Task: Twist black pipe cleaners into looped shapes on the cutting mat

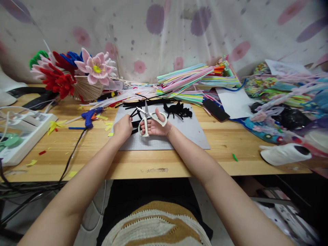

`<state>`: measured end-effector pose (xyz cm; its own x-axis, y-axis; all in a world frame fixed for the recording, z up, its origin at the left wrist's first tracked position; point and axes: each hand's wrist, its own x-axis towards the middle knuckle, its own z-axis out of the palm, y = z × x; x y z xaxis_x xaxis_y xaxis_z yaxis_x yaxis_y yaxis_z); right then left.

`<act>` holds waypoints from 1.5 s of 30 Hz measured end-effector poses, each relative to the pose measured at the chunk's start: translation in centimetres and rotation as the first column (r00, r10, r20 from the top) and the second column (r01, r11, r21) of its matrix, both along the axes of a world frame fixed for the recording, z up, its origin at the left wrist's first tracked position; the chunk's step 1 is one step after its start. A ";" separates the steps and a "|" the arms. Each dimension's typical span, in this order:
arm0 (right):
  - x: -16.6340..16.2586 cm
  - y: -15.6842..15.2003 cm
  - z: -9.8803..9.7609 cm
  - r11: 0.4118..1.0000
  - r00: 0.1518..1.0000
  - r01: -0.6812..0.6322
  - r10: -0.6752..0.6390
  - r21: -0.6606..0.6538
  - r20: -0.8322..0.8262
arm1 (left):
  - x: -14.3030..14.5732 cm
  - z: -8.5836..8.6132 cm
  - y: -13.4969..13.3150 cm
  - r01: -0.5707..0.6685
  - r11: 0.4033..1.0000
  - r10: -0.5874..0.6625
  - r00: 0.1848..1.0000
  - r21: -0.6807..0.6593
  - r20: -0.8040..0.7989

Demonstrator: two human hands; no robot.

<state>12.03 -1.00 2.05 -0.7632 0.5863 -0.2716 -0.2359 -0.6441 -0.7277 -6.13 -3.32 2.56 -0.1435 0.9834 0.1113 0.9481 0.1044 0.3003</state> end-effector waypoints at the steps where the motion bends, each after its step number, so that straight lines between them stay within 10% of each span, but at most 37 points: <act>1: 0.0 0.0 0.0 1.000 1.000 -0.005 0.005 0.003 0.005 | 0.0 0.0 0.0 -0.004 1.000 0.004 1.000 0.000 0.003; 28: 0.4 2.0 -0.6 0.997 0.978 -0.001 -0.017 -0.083 -0.209 | 1.4 -0.9 -1.1 0.117 0.990 -0.108 0.988 0.078 -0.107; 45: 0.5 2.2 -0.2 1.000 0.999 0.006 -0.007 0.018 0.037 | 0.1 -1.6 -0.4 0.073 0.989 -0.086 0.990 0.126 0.109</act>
